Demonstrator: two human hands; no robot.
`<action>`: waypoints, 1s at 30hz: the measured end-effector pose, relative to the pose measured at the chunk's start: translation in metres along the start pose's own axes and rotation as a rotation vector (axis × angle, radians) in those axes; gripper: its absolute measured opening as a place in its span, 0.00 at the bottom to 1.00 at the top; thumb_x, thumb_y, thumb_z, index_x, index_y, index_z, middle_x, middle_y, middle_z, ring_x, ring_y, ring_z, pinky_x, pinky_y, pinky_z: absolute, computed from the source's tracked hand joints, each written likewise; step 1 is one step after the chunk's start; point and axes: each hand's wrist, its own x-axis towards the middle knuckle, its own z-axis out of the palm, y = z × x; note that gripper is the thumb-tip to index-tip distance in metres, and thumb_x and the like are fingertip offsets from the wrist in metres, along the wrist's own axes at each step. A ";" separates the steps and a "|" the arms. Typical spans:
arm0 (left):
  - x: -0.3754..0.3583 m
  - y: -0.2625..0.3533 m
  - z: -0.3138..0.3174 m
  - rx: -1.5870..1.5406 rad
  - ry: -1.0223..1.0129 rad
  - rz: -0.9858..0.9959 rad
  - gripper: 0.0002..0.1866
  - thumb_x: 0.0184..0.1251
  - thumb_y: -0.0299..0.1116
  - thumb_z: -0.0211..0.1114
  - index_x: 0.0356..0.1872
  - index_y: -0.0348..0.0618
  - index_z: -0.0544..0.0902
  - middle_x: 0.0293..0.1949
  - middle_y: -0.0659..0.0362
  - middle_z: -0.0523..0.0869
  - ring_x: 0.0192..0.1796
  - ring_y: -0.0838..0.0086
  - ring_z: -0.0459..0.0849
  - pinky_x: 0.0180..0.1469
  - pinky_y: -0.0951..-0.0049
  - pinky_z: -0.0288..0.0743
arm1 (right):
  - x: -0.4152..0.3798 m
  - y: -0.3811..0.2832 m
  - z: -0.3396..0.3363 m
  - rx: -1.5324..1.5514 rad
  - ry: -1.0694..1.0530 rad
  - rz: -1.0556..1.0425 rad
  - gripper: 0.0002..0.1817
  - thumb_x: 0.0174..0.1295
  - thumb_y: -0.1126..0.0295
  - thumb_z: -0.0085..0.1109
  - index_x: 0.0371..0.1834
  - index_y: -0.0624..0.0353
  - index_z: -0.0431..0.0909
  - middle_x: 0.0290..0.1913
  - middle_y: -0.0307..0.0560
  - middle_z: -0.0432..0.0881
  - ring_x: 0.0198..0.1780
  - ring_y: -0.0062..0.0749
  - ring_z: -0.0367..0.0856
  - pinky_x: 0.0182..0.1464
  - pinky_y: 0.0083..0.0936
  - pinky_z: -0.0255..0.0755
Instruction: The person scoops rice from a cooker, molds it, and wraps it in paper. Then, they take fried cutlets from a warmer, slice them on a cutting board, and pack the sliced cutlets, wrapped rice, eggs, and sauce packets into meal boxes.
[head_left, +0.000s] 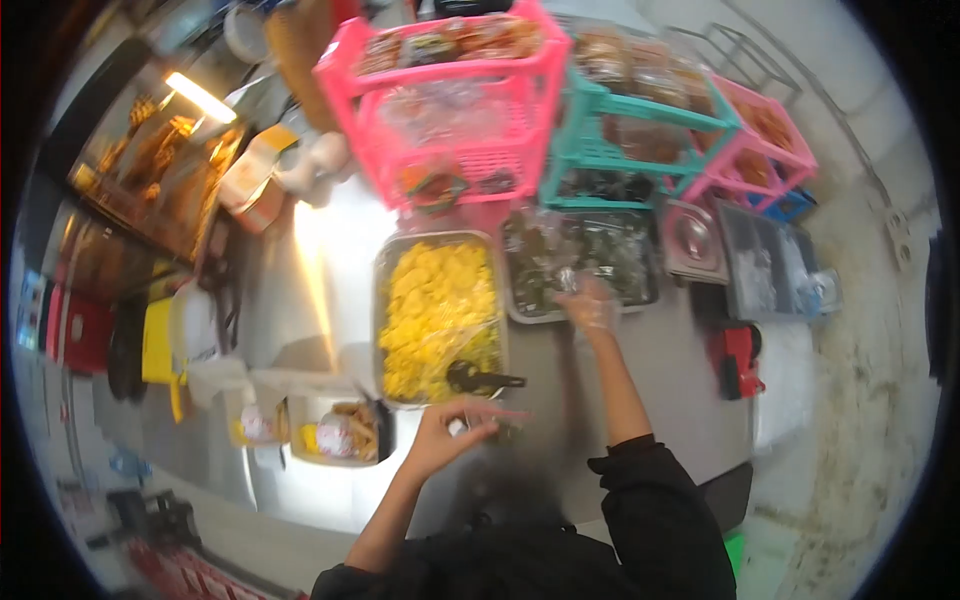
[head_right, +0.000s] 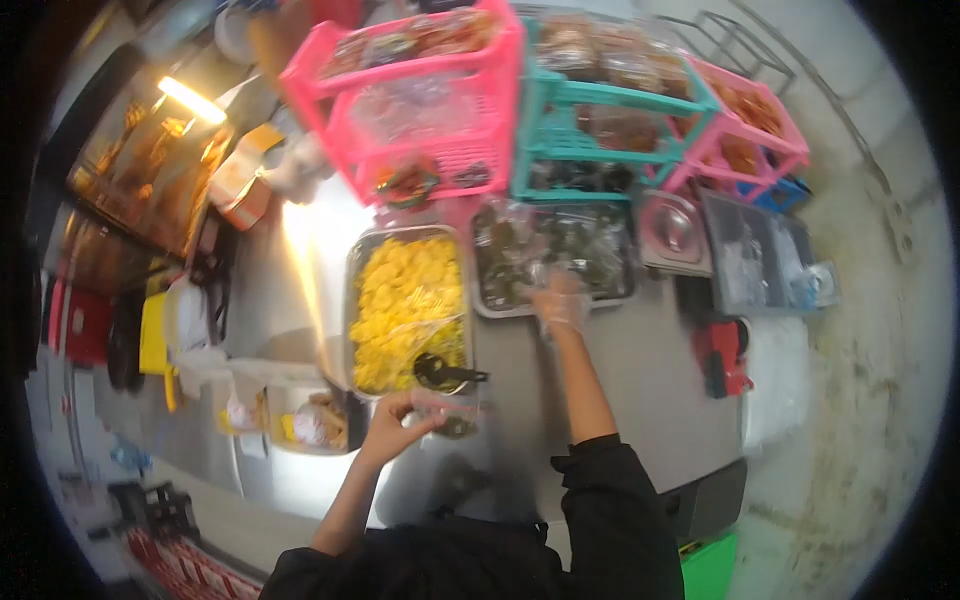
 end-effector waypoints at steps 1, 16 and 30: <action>-0.025 -0.005 -0.008 -0.001 0.053 -0.009 0.09 0.54 0.25 0.69 0.37 0.37 0.83 0.35 0.60 0.83 0.41 0.78 0.79 0.45 0.75 0.73 | -0.005 -0.015 -0.010 0.016 -0.030 0.063 0.23 0.48 0.55 0.66 0.44 0.59 0.78 0.41 0.55 0.81 0.45 0.48 0.79 0.48 0.38 0.71; -0.253 -0.091 -0.283 -0.322 1.124 -0.080 0.13 0.58 0.33 0.67 0.43 0.48 0.77 0.35 0.63 0.84 0.33 0.86 0.79 0.30 0.86 0.65 | -0.220 -0.228 -0.009 1.223 -0.844 0.176 0.15 0.67 0.60 0.49 0.51 0.57 0.72 0.46 0.42 0.78 0.41 0.27 0.79 0.40 0.26 0.79; -0.181 -0.096 -0.365 1.010 0.479 0.118 0.24 0.52 0.31 0.62 0.53 0.40 0.75 0.47 0.48 0.81 0.52 0.55 0.78 0.56 0.62 0.69 | -0.269 -0.280 -0.043 0.363 -0.167 -0.910 0.17 0.64 0.58 0.50 0.49 0.57 0.75 0.41 0.49 0.81 0.42 0.42 0.80 0.45 0.35 0.73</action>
